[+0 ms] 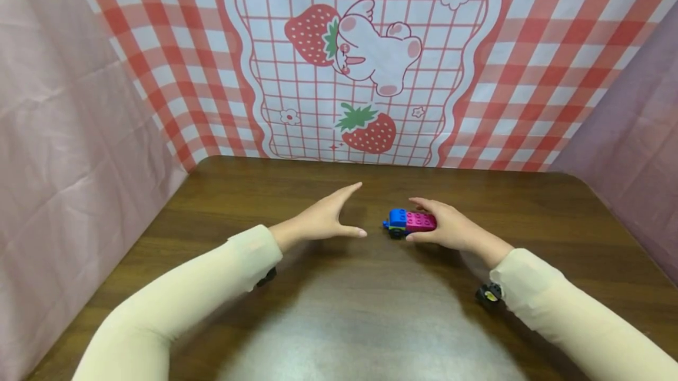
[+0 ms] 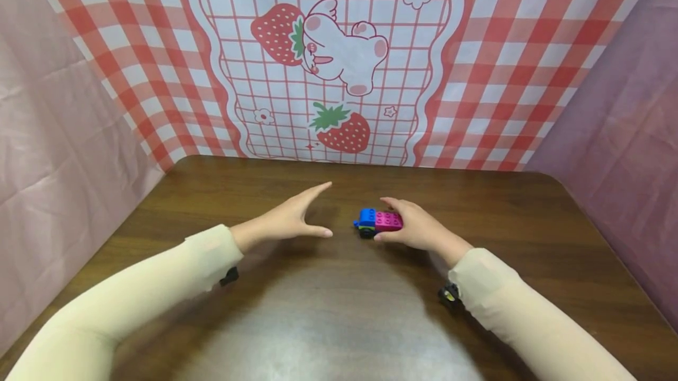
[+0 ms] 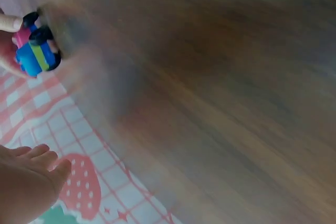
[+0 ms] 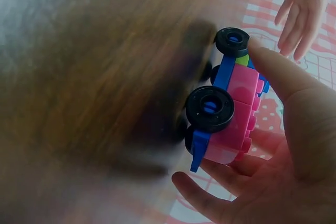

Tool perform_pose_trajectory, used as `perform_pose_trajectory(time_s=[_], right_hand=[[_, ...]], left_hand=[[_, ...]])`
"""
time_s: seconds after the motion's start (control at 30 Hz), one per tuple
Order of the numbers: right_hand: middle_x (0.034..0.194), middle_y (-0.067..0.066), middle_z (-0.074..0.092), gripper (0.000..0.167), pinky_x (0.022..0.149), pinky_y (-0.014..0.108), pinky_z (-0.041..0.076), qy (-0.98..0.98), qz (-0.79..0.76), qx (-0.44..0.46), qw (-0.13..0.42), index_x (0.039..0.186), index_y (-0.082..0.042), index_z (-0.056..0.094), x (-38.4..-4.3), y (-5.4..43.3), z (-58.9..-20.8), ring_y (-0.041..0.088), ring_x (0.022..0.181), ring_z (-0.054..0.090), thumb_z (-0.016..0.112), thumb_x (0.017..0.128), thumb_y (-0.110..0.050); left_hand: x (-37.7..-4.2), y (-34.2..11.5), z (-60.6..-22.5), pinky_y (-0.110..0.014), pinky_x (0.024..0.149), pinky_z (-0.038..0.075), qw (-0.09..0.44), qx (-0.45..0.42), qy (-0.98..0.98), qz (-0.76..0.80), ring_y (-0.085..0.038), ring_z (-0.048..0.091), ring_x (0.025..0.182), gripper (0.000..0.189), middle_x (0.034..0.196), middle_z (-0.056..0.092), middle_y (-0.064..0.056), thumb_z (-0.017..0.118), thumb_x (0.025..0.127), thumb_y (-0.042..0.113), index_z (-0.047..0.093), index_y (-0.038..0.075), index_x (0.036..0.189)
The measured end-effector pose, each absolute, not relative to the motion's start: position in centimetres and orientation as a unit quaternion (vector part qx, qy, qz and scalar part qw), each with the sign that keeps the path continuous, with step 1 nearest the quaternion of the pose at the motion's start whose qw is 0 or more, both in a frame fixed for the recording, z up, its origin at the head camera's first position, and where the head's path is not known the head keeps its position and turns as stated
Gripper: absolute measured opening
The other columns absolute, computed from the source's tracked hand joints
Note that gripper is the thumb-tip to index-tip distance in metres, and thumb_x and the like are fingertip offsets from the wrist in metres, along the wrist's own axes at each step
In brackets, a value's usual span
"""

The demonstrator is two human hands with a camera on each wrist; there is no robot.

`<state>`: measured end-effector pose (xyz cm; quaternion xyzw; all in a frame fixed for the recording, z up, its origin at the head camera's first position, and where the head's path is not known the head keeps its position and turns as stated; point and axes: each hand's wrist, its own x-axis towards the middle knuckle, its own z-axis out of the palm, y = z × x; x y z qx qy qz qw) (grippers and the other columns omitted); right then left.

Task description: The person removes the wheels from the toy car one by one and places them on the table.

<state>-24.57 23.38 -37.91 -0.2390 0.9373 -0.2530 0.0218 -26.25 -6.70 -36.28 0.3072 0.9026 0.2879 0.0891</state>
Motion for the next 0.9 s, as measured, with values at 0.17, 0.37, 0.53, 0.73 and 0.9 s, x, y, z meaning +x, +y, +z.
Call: perform_pose_trajectory(time_s=[0.17,0.37,0.53,0.73,0.9], right_hand=[[0.129,0.024,0.058,0.085,0.100,0.056,0.045,0.942,-0.246,-0.226,0.013,0.141,-0.001,0.045,-24.5,23.5,-38.0,0.036,0.114,0.055,0.080,0.077,-0.043],[0.124,0.025,0.059,0.082,0.100,0.058,0.043,0.945,-0.243,-0.218,0.006,0.138,0.001,0.049,-24.5,23.8,-37.9,0.039,0.115,0.054,0.081,0.077,-0.043],[0.122,0.024,0.061,0.079,0.097,0.055,0.047,0.947,-0.241,-0.212,0.004,0.135,0.002,0.051,-24.4,24.0,-37.8,0.036,0.110,0.058,0.080,0.077,-0.043],[0.118,0.022,0.065,0.073,0.090,0.050,0.052,0.947,-0.251,-0.201,0.008,0.131,0.003,0.055,-24.2,24.3,-37.8,0.029,0.101,0.062,0.079,0.079,-0.042],[0.117,0.022,0.066,0.068,0.087,0.047,0.053,0.945,-0.258,-0.202,0.008,0.129,0.002,0.057,-24.2,24.5,-38.0,0.026,0.098,0.063,0.078,0.081,-0.040]], left_hand=[[-26.6,-4.7,-36.4,-0.042,0.121,0.024,0.103,0.312,0.892,0.311,-0.023,0.022,0.148,0.104,0.162,0.021,-0.005,0.077,0.079,0.047,0.015,0.014,0.156],[-26.8,-3.1,-36.8,-0.040,0.122,0.024,0.110,0.312,0.888,0.320,-0.024,0.024,0.147,0.102,0.160,0.025,-0.007,0.078,0.080,0.043,0.017,0.011,0.155],[-26.9,-2.0,-37.2,-0.040,0.120,0.027,0.118,0.305,0.882,0.340,-0.024,0.030,0.145,0.097,0.157,0.033,-0.009,0.078,0.082,0.038,0.019,0.009,0.154],[-27.1,-0.7,-37.8,-0.039,0.118,0.032,0.147,0.301,0.865,0.374,-0.026,0.039,0.141,0.091,0.152,0.041,-0.014,0.078,0.083,0.031,0.024,0.006,0.152],[-27.2,0.2,-38.1,-0.037,0.115,0.037,0.182,0.282,0.856,0.393,-0.026,0.041,0.139,0.088,0.150,0.043,-0.016,0.077,0.084,0.030,0.027,0.007,0.152]])
